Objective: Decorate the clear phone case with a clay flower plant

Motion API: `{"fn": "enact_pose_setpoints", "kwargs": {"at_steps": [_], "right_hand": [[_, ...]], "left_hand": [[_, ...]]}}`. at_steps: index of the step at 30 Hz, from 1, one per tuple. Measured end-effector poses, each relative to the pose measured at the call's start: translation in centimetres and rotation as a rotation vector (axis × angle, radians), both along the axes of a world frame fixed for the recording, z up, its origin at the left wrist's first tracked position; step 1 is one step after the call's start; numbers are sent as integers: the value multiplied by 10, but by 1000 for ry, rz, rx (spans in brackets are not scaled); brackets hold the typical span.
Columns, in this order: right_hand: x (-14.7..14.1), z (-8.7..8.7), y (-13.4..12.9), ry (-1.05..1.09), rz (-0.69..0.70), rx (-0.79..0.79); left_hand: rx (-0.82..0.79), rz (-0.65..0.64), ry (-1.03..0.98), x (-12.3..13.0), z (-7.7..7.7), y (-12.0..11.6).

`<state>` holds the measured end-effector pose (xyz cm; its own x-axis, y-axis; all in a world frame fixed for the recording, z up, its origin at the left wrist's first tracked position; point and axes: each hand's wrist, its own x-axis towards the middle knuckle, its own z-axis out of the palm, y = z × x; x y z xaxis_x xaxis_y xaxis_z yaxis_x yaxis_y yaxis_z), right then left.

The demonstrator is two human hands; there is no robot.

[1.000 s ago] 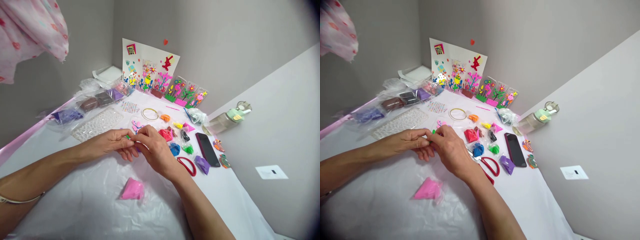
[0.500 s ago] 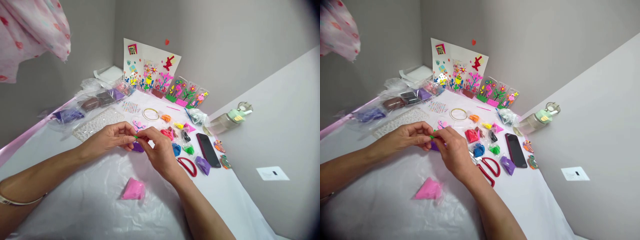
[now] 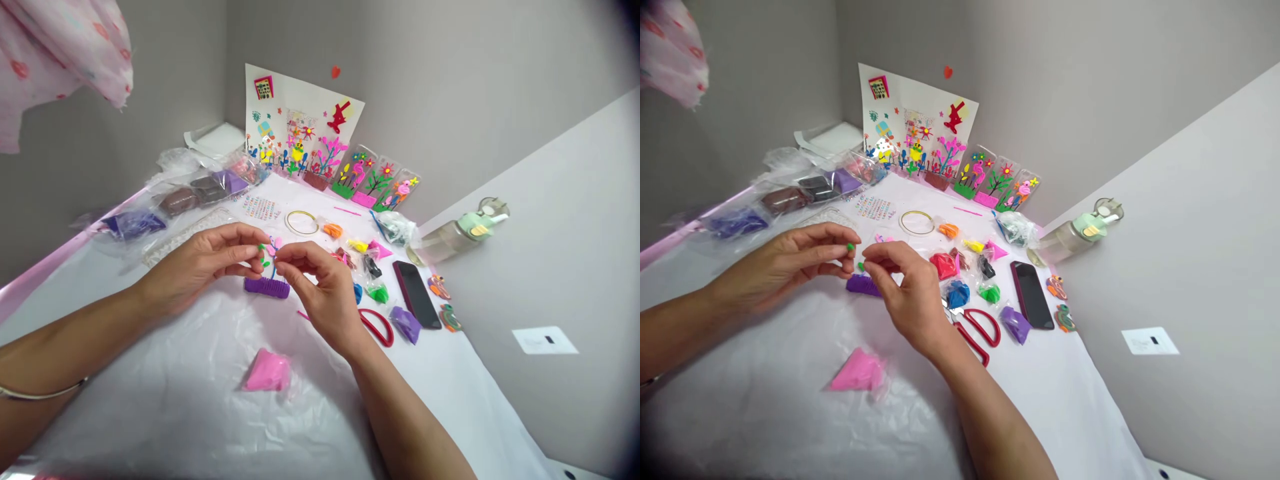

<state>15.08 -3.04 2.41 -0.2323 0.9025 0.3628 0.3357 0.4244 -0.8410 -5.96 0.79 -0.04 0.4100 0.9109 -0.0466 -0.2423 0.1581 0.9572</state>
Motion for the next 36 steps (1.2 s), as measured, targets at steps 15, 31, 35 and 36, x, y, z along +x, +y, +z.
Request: {"fn": "enact_pose_setpoints", "kwargs": {"at_steps": [15,31,35,36], "right_hand": [[0,-10,1,-208,4,219],[-2,-14,0,-233,-56,297],[-3,-14,1,-279,-91,408],[-4,-14,1,-277,-92,420]], "left_hand": [[34,-130,66,4,-10,-2],[112,-102,237,3,-7,-3],[123,-100,203,3,-11,-3],[116,-101,183,4,-12,-3]]}}
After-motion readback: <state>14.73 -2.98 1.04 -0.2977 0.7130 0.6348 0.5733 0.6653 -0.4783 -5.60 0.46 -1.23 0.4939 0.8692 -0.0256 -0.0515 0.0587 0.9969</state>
